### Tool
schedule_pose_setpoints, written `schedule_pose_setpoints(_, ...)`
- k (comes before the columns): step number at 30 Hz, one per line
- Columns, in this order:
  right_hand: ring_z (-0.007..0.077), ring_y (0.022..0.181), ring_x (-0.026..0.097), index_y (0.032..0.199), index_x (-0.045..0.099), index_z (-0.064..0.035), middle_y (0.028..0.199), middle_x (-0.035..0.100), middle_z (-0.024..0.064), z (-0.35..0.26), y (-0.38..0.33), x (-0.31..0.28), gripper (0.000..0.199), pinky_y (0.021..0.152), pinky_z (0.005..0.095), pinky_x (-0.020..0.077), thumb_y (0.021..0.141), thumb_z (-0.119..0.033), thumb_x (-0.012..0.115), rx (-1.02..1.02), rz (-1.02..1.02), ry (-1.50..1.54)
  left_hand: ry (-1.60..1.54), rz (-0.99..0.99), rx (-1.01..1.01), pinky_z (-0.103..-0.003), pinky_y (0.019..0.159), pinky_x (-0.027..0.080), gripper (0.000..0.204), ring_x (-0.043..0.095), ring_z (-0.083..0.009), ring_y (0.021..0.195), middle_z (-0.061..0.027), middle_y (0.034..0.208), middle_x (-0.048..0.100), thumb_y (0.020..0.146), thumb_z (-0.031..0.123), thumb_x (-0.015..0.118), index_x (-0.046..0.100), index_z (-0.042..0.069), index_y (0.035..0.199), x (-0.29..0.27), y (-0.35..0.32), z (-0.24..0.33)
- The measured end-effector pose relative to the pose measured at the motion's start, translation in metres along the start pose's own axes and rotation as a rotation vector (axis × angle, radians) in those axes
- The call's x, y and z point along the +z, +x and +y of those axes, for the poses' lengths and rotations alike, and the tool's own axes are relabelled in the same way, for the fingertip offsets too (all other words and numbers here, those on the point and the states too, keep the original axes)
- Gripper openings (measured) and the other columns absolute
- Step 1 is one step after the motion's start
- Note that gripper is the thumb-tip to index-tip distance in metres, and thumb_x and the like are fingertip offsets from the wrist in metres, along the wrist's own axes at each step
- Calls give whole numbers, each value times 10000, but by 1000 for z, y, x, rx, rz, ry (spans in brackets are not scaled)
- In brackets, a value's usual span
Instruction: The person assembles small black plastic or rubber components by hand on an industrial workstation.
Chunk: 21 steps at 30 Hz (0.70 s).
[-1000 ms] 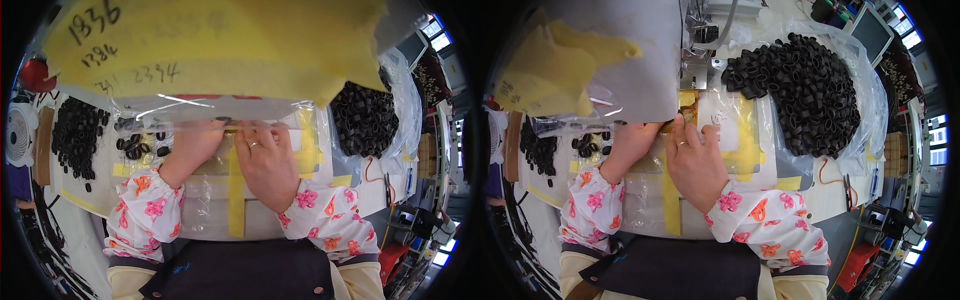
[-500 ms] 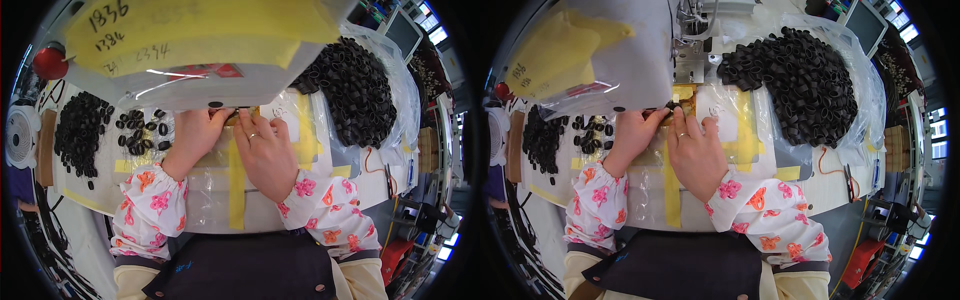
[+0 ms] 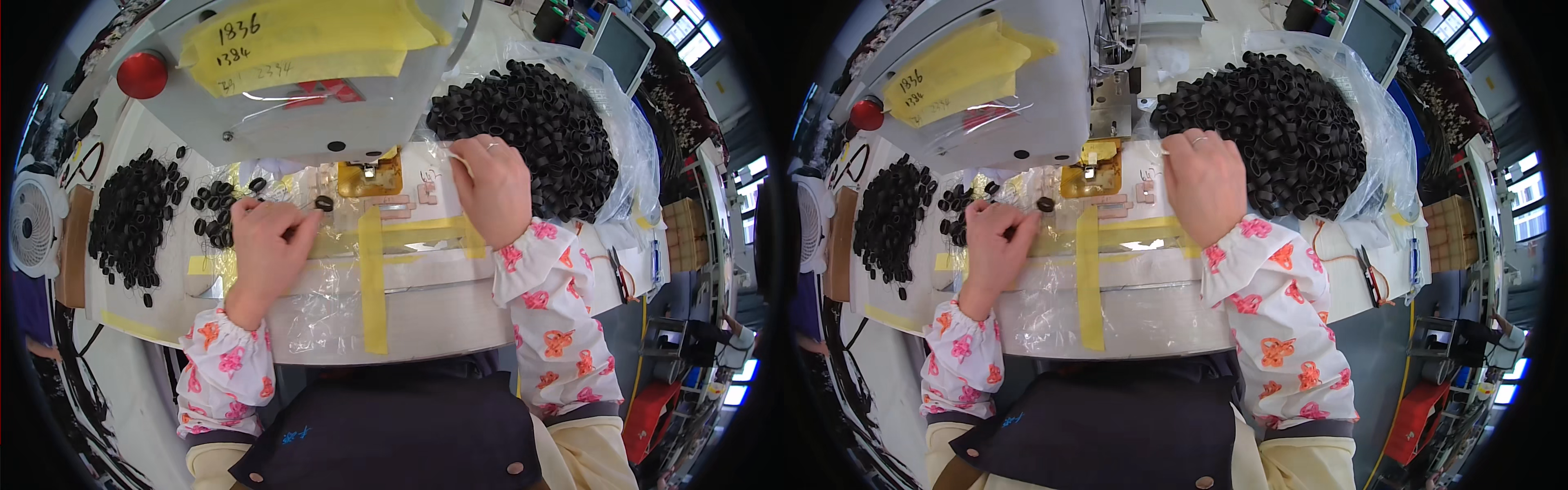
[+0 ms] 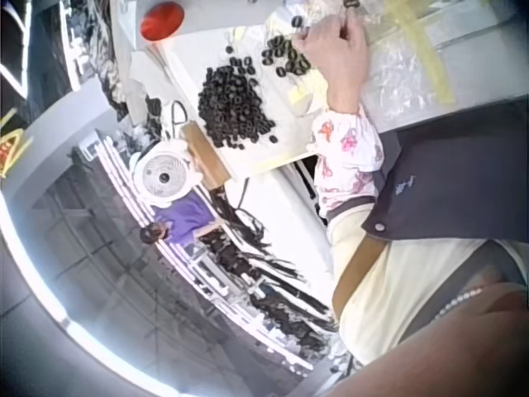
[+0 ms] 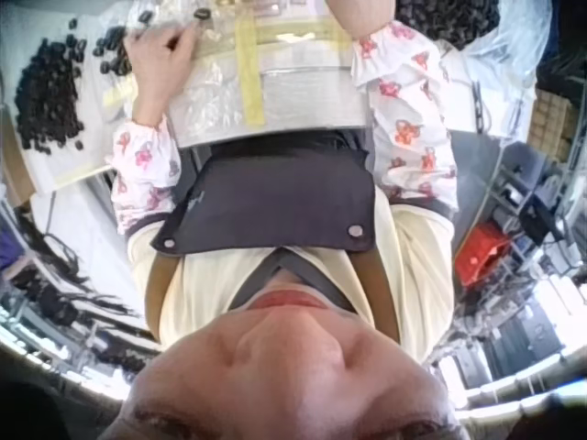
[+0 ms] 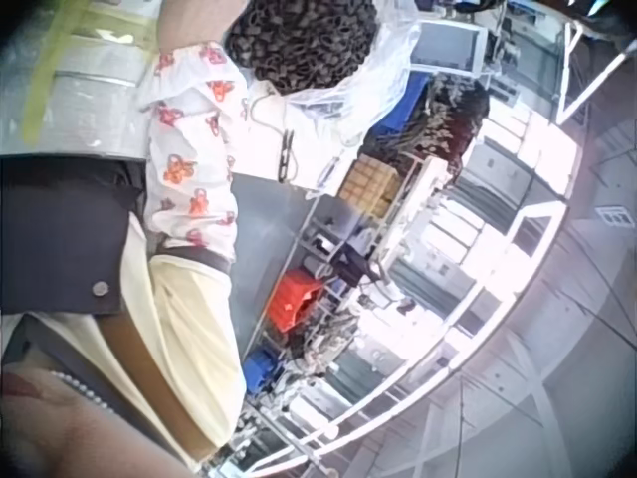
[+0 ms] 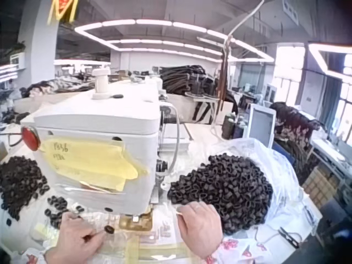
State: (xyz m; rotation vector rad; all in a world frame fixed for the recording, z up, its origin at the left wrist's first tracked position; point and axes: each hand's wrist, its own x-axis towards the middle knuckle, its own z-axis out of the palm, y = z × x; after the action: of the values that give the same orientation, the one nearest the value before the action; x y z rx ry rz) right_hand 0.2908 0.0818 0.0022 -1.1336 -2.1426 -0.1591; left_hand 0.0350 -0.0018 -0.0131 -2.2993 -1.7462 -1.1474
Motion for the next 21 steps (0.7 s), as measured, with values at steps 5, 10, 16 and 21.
schedule_pose_setpoints(5, 266, 765, 560, 822, 606, -62, 781, 570, 69, 34, 4, -1, 136, 656, 370, 435, 696, -29, 643, 17, -23, -95, 61, -211, -330, -338, 736, 324, 210, 471, -188, 539, -17, 529, 530, 779, 161, 670, 596, 70, 606, -27, -10, -29)
schedule_pose_setpoints(10, 233, 803, 537, 799, 590, -70, 813, 550, 47, 41, 11, 12, 137, 692, 347, 412, 680, -18, 632, -70, -89, -267, -81, -26, -271, -360, 757, 366, 95, 526, -246, 674, -76, 745, 617, 802, 140, 626, 655, 53, 824, -17, 11, -3)
schedule_pose_setpoints(16, 218, 766, 521, 761, 570, -76, 784, 523, 50, 37, 14, 12, 92, 663, 339, 390, 673, -62, 591, -151, -64, -300, 6, -67, -50, -431, 755, 403, 224, 538, -345, 828, -151, 947, 606, 816, 115, 587, 594, 21, 1020, 31, 24, 19)
schedule_pose_setpoints(21, 227, 686, 528, 758, 533, -63, 748, 494, 63, -8, 10, 12, 132, 589, 336, 409, 641, -53, 595, -302, -84, 45, 61, -103, -157, -430, 734, 427, 145, 562, -358, 833, -141, 895, 620, 799, 120, 600, 597, 35, 917, 48, 33, 15)
